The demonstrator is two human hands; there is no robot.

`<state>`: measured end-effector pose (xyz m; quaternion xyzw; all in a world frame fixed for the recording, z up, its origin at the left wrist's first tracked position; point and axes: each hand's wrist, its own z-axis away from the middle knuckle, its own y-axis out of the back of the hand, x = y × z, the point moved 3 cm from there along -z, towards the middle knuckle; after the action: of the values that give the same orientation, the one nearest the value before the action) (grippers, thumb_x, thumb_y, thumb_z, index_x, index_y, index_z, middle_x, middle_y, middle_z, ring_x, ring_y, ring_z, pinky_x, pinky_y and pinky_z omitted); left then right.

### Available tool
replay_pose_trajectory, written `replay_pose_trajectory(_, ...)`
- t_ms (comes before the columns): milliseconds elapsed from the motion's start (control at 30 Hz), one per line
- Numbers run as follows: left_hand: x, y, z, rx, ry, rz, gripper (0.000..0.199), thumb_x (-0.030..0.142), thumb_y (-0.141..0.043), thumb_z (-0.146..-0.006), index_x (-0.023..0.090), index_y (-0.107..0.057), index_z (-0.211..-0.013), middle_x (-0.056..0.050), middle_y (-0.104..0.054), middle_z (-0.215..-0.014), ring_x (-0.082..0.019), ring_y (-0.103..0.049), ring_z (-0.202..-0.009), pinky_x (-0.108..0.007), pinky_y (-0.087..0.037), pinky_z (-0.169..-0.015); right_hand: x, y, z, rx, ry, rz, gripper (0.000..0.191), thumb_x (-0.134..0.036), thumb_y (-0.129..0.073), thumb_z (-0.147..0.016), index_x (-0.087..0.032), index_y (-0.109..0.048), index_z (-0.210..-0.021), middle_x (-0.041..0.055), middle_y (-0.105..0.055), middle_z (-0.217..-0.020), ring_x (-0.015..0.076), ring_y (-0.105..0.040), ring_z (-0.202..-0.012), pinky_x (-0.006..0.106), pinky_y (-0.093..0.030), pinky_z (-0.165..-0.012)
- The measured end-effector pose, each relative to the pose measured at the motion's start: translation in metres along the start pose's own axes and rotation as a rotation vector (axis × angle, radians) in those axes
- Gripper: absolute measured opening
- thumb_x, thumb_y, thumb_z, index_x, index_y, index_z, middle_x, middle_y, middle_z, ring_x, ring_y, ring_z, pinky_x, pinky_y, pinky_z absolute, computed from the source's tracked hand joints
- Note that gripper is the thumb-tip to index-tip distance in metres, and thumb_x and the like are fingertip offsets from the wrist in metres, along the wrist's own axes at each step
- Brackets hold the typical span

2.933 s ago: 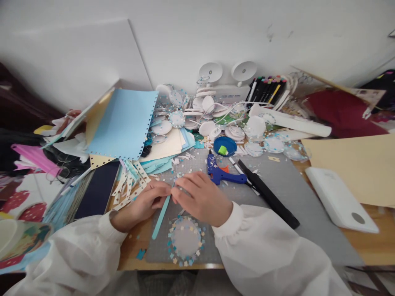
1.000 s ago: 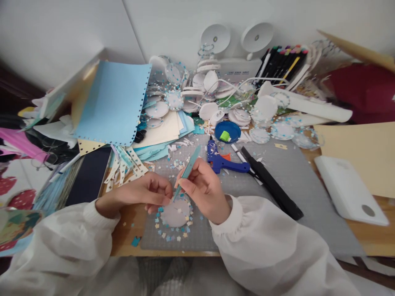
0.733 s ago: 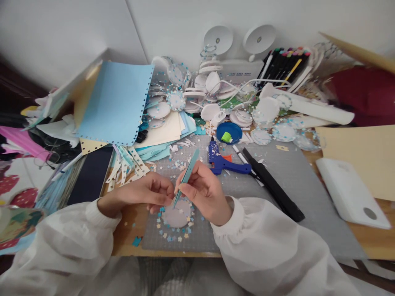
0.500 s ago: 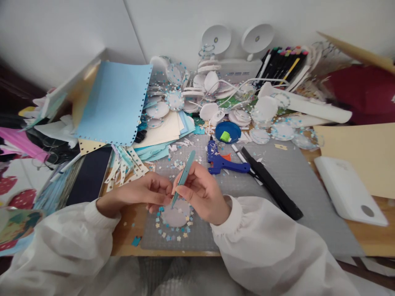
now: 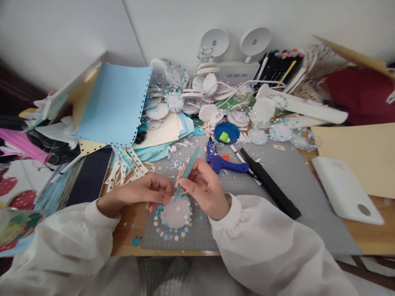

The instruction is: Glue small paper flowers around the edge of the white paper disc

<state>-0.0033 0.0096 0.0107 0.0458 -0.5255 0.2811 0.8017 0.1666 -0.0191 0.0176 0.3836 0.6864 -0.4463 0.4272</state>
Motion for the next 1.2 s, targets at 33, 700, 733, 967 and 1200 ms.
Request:
replay_pose_trajectory(33, -0.0001, 0.0, -0.0001, 0.003, 0.0, -0.001, 0.025, 0.036, -0.069, -0.078, 0.013, -0.06, -0.075, 0.004, -0.056, -0.051, -0.006, -0.048, -0.044, -0.015, -0.035, -0.043, 0.0004, -0.0004, 0.0001, -0.004, -0.007, -0.007, 0.009, -0.027, -0.061, -0.089, -0.021, -0.057, -0.095, 0.002, -0.062, -0.082, 0.0111, -0.054, -0.069, 0.024, -0.044, -0.062)
replay_pose_trajectory(700, 0.0013, -0.0003, 0.0, 0.025, 0.005, 0.022, 0.026, 0.037, -0.067, -0.078, 0.013, -0.058, -0.074, 0.004, -0.056, -0.053, -0.005, -0.048, -0.043, -0.015, -0.037, -0.043, -0.002, -0.0015, 0.0, 0.001, -0.02, 0.069, 0.012, -0.03, -0.061, -0.089, -0.02, -0.055, -0.091, 0.0022, -0.06, -0.079, 0.0124, -0.054, -0.067, 0.026, -0.045, -0.061)
replay_pose_trajectory(733, 0.0009, -0.0001, -0.0001, 0.024, 0.003, 0.026, 0.026, 0.037, -0.067, -0.079, 0.013, -0.058, -0.074, 0.004, -0.056, -0.053, -0.005, -0.047, -0.043, -0.015, -0.037, -0.043, -0.0026, -0.0018, -0.0002, 0.002, -0.018, 0.077, 0.012, -0.031, -0.061, -0.089, -0.02, -0.055, -0.091, 0.0022, -0.06, -0.079, 0.0126, -0.054, -0.067, 0.026, -0.046, -0.06)
replay_pose_trajectory(967, 0.0013, -0.0005, 0.0011, 0.03, -0.004, 0.034, 0.025, 0.036, -0.067, -0.079, 0.013, -0.059, -0.074, 0.004, -0.056, -0.054, -0.005, -0.047, -0.043, -0.015, -0.037, -0.043, -0.005, -0.004, -0.0009, -0.004, -0.023, 0.123, 0.015, -0.034, -0.06, -0.089, -0.021, -0.053, -0.09, 0.0026, -0.059, -0.078, 0.0136, -0.054, -0.066, 0.028, -0.045, -0.06)
replay_pose_trajectory(1200, 0.003, -0.0008, 0.0012, 0.041, 0.0, 0.037, 0.027, 0.038, -0.068, -0.077, 0.013, -0.058, -0.073, 0.004, -0.056, -0.053, -0.005, -0.046, -0.041, -0.016, -0.036, -0.042, -0.0051, -0.0025, -0.0012, 0.009, -0.024, 0.13, 0.014, -0.032, -0.06, -0.089, -0.02, -0.054, -0.09, 0.0031, -0.059, -0.078, 0.0135, -0.053, -0.066, 0.028, -0.044, -0.06)
